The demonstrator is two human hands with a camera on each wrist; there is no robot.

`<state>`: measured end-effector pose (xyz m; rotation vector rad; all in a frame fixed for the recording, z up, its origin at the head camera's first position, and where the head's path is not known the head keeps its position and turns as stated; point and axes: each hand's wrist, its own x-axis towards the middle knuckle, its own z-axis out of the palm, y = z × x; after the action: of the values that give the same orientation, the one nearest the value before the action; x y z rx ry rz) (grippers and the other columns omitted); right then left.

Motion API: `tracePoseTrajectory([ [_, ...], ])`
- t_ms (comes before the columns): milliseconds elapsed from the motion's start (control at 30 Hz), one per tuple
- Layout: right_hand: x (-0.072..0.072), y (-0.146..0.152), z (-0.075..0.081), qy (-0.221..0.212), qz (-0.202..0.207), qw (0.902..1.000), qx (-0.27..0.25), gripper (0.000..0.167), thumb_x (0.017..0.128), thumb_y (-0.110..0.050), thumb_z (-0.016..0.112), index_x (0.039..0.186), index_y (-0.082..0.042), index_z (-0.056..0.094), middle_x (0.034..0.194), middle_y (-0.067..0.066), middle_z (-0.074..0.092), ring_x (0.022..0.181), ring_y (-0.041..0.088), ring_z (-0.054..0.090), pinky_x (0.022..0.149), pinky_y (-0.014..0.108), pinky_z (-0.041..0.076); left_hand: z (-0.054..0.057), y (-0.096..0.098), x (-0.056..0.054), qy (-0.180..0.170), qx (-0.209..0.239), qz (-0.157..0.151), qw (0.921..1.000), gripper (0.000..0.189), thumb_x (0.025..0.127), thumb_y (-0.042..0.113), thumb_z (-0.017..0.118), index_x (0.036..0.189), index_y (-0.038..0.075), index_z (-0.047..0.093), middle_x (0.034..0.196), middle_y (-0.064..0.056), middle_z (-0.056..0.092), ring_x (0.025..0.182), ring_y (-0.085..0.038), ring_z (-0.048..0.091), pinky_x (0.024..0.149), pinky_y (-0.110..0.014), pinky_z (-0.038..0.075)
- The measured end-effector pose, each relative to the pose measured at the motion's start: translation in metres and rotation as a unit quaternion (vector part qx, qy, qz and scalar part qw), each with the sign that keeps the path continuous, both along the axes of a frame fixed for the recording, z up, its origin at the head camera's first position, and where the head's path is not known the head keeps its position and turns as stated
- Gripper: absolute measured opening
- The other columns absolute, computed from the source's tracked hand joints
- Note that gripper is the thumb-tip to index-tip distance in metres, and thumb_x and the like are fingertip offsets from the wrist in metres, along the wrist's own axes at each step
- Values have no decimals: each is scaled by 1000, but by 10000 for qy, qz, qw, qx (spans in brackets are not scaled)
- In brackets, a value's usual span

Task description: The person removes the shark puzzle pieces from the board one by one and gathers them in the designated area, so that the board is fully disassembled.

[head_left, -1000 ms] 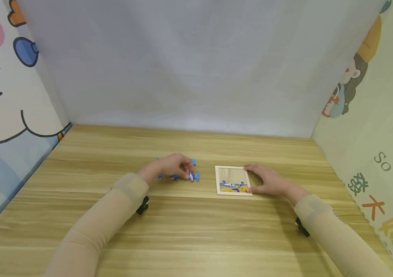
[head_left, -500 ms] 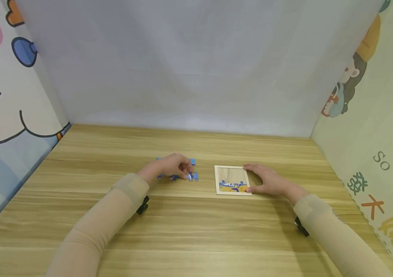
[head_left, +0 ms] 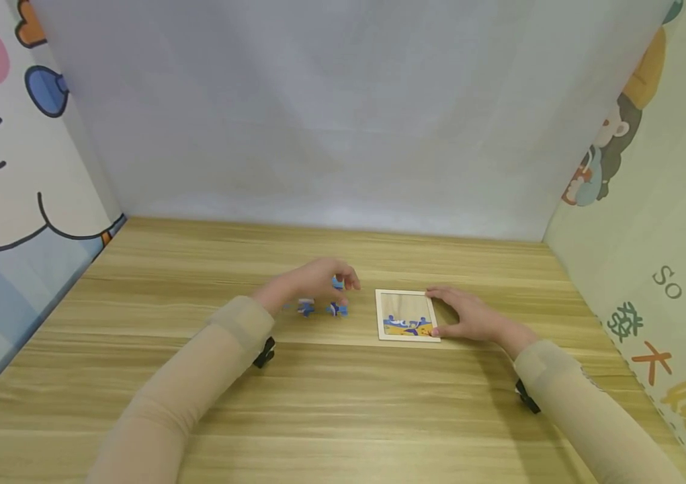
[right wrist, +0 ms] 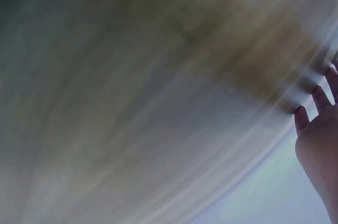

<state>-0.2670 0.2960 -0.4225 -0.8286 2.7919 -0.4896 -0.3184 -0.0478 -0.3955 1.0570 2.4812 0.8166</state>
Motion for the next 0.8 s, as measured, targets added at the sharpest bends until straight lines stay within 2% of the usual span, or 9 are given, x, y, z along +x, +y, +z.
tracePoseTrajectory([
  [167,0,0,0,5,1,10000,1,81,81,-49,69,143,-8,37,149,17,34,136,39,29,107,61,22,0,17,2,392,79,-352,9986,36,80,17,76,113,10,65,112,-4,62,110,-21,53,99,-39,40],
  [367,0,-1,0,16,5,10000,-12,80,82,-47,69,143,-8,37,148,17,35,136,39,30,107,61,23,-2,37,6,755,-104,-578,9954,42,78,23,77,118,17,65,118,2,62,115,-16,51,105,-41,32],
  [567,0,-1,1,-31,-13,10000,-56,79,82,-46,69,143,-7,37,148,17,35,136,39,30,107,61,22,-8,52,11,768,-473,-570,9943,44,78,30,76,119,21,64,128,2,56,122,-23,42,106,-54,24],
  [800,0,0,1,-26,-1,9999,-123,79,81,-45,70,142,-7,38,148,17,36,136,39,31,107,60,22,-19,63,14,1023,-839,-719,9886,41,77,39,75,115,26,67,126,3,57,114,-17,44,98,-42,32],
])
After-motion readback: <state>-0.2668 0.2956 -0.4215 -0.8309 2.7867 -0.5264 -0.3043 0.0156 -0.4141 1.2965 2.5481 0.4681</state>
